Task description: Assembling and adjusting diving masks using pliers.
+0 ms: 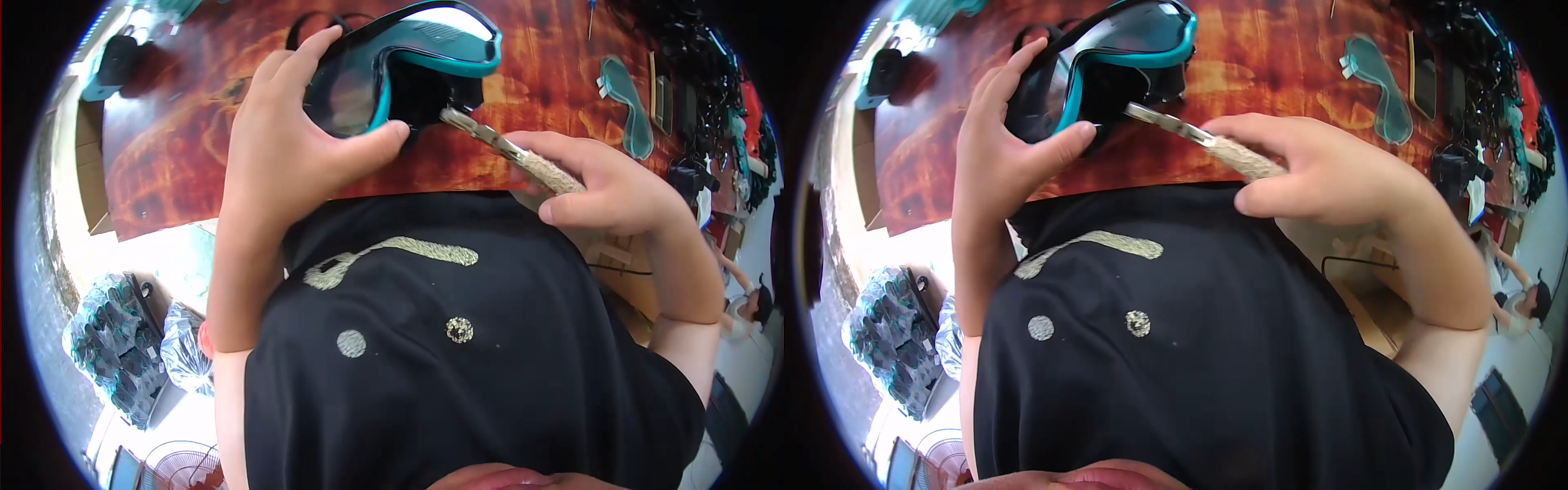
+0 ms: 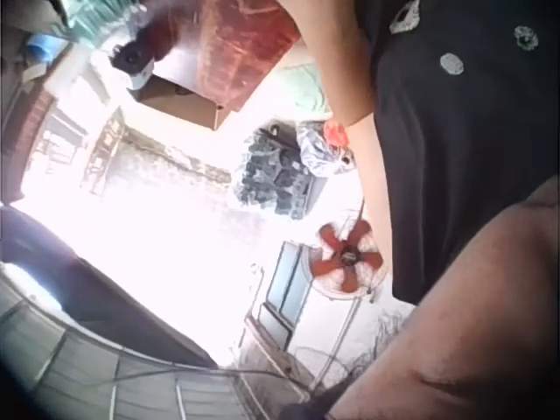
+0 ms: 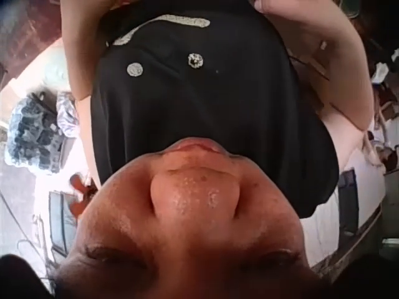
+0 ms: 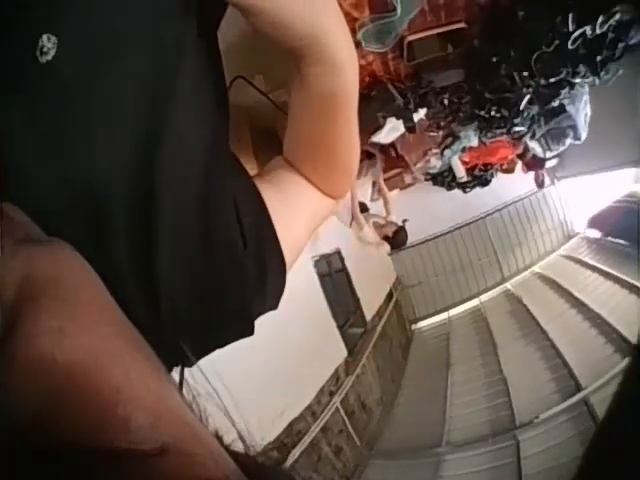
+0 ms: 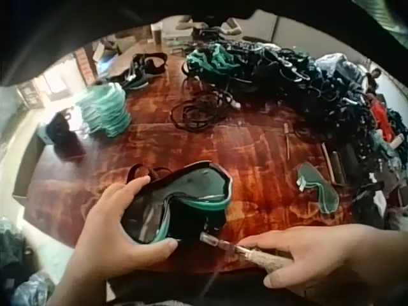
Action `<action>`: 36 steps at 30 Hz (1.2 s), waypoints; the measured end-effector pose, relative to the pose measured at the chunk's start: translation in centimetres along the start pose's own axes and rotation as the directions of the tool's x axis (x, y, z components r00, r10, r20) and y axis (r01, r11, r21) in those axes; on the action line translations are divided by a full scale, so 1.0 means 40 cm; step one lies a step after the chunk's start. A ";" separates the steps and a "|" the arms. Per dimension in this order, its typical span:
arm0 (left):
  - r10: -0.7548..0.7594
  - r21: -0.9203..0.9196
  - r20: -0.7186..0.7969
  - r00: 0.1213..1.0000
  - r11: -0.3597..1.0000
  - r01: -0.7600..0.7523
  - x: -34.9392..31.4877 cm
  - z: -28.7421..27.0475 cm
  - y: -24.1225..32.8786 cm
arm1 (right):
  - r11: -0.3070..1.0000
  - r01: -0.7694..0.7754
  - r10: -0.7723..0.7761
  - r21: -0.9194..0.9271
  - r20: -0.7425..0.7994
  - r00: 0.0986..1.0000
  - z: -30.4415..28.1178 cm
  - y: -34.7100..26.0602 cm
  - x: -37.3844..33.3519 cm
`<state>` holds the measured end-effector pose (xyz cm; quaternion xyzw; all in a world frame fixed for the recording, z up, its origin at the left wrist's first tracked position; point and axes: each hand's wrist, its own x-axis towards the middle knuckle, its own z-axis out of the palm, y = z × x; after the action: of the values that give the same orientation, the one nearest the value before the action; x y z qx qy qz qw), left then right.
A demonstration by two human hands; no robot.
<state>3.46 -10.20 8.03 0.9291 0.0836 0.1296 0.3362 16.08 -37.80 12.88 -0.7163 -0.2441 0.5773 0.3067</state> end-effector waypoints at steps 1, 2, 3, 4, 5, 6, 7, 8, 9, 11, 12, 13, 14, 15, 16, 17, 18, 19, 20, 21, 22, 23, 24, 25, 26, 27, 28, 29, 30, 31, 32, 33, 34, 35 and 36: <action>0.017 0.019 -0.026 1.000 1.000 -0.016 -0.002 -0.010 -0.021 | 0.998 -0.037 0.035 -0.041 -0.045 0.998 0.002 -0.009 -0.011; -0.096 -0.089 -0.023 0.995 0.992 0.094 -0.001 -0.021 -0.040 | 0.998 -0.015 0.012 -0.058 -0.064 0.998 0.009 0.000 -0.019; -0.206 -0.197 -0.008 0.979 0.960 0.200 -0.004 -0.041 -0.051 | 0.952 0.082 -0.144 -0.294 -0.195 0.970 0.020 0.028 -0.014; -0.177 -0.059 -0.091 0.980 0.983 0.172 0.001 -0.058 -0.052 | 0.850 0.112 -0.303 -0.514 -0.303 0.904 0.032 0.056 -0.017; -0.154 0.053 -0.167 0.974 0.985 0.165 0.004 -0.081 -0.049 | 0.832 0.134 -0.333 -0.539 -0.292 0.897 0.027 0.061 -0.011; -0.125 0.154 -0.241 0.962 0.974 0.165 0.005 -0.098 -0.049 | 0.784 0.106 -0.395 -0.611 -0.361 0.845 0.040 0.084 0.004; -0.097 0.166 -0.321 0.942 0.974 0.156 0.004 -0.111 -0.059 | 0.696 0.097 -0.544 -0.712 -0.433 0.719 0.053 0.120 0.028; -0.066 0.173 -0.390 0.919 0.974 0.143 0.007 -0.107 -0.084 | 0.563 0.005 -0.707 -0.826 -0.480 0.519 0.061 0.179 0.077; -0.021 0.183 -0.456 0.890 0.976 0.117 0.004 -0.107 -0.102 | 0.489 -0.087 -0.779 -0.868 -0.480 0.403 0.069 0.172 0.103; -0.141 -0.192 -0.500 0.854 0.980 0.050 -0.014 -0.097 -0.159 | 0.520 -0.195 -0.783 -0.832 -0.555 0.279 0.102 0.181 0.149; -0.279 -0.545 -0.402 0.872 0.838 0.018 -0.021 -0.092 -0.209 | 0.533 -0.105 -0.808 -0.840 -0.542 0.231 0.114 0.187 0.165; -0.308 -0.668 -0.376 0.874 0.744 -0.025 -0.030 -0.087 -0.270 | 0.569 -0.075 -0.783 -0.819 -0.568 0.255 0.129 0.181 0.161; -0.342 -0.772 -0.347 0.873 0.633 -0.059 -0.047 -0.085 -0.335 | 0.550 -0.076 -0.799 -0.832 -0.550 0.245 0.143 0.193 0.165; -0.428 -0.845 -0.333 0.841 0.530 -0.065 -0.070 -0.073 -0.416 | 0.539 -0.075 -0.804 -0.839 -0.539 0.252 0.154 0.205 0.168; -0.506 -0.906 -0.292 0.811 0.417 -0.066 -0.086 -0.057 -0.461 | 0.538 -0.078 -0.802 -0.839 -0.538 0.259 0.161 0.226 0.165; -0.509 -0.927 -0.273 0.816 0.366 -0.082 -0.091 -0.055 -0.437 | 0.552 -0.119 -0.791 -0.825 -0.563 0.239 0.159 0.249 0.151; -0.514 -0.947 -0.238 0.824 0.309 -0.081 -0.080 -0.043 -0.418 | 0.577 -0.163 -0.755 -0.800 -0.599 0.268 0.154 0.279 0.136; -0.514 -0.958 -0.224 0.828 0.270 -0.092 -0.079 -0.042 -0.421 | 0.586 -0.192 -0.731 -0.787 -0.616 0.293 0.151 0.300 0.120; -0.520 -0.967 -0.217 0.826 0.232 -0.108 -0.079 -0.048 -0.434 | 0.584 -0.214 -0.732 -0.783 -0.622 0.277 0.144 0.322 0.102; -0.489 -0.975 -0.193 0.851 0.189 -0.113 -0.083 -0.052 -0.448 | 0.618 -0.236 -0.727 -0.750 -0.660 0.191 0.136 0.347 0.084; -0.499 -0.974 -0.219 0.838 0.167 -0.156 -0.078 -0.050 -0.417 | 0.659 -0.259 -0.710 -0.706 -0.697 0.097 0.126 0.382 0.067; -0.510 -0.971 -0.237 0.827 0.155 -0.183 -0.069 -0.050 -0.406 | 0.651 -0.294 -0.742 -0.700 -0.669 -0.048 0.117 0.407 0.052; -0.520 -0.968 -0.250 0.817 0.142 -0.206 -0.064 -0.052 -0.403 | 0.657 -0.324 -0.734 -0.681 -0.675 -0.069 0.112 0.424 0.052; -0.478 -0.964 -0.266 0.837 0.132 -0.231 -0.073 -0.068 -0.418 | 0.643 -0.318 -0.753 -0.696 -0.650 -0.101 0.113 0.417 0.064; -0.433 -0.962 -0.274 0.859 0.113 -0.249 -0.079 -0.074 -0.437 | 0.631 -0.321 -0.768 -0.707 -0.627 -0.130 0.109 0.416 0.068; -0.459 -0.955 -0.298 0.837 0.150 -0.258 -0.088 -0.077 -0.457 | 0.649 -0.309 -0.753 -0.696 -0.644 -0.133 0.107 0.413 0.078; -0.483 -0.946 -0.324 0.813 0.191 -0.264 -0.089 -0.084 -0.473 | 0.669 -0.292 -0.737 -0.684 -0.662 -0.137 0.108 0.410 0.089; -0.463 -0.952 -0.305 0.832 0.158 -0.261 -0.088 -0.089 -0.463 | 0.683 -0.320 -0.721 -0.657 -0.675 -0.155 0.108 0.415 0.096; -0.443 -0.958 -0.288 0.849 0.126 -0.259 -0.087 -0.088 -0.443 | 0.687 -0.321 -0.716 -0.652 -0.682 -0.149 0.106 0.421 0.102; -0.449 -0.959 -0.284 0.847 0.111 -0.262 -0.089 -0.088 -0.440 | 0.687 -0.313 -0.716 -0.655 -0.685 -0.137 0.108 0.423 0.106; -0.460 -0.958 -0.283 0.842 0.096 -0.270 -0.089 -0.083 -0.427 | 0.691 -0.327 -0.711 -0.645 -0.687 -0.146 0.108 0.424 0.101; -0.516 -0.954 -0.298 0.803 0.122 -0.275 -0.086 -0.080 -0.411 | 0.683 -0.314 -0.719 -0.660 -0.683 -0.129 0.106 0.424 0.096; -0.488 -0.956 -0.293 0.822 0.142 -0.257 -0.088 -0.079 -0.412 | 0.675 -0.301 -0.726 -0.673 -0.679 -0.109 0.108 0.425 0.088; -0.494 -0.949 -0.314 0.811 0.157 -0.272 -0.083 -0.072 -0.411 | 0.678 -0.296 -0.725 -0.673 -0.679 -0.117 0.106 0.424 0.084; -0.501 -0.942 -0.334 0.798 0.172 -0.287 -0.082 -0.066 -0.409 | 0.677 -0.311 -0.724 -0.667 -0.680 -0.117 0.109 0.425 0.082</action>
<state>-1.55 3.02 -1.18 0.3897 0.1506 0.4050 0.8133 12.44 -46.59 -2.24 -0.8840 -0.2527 -0.3392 0.1993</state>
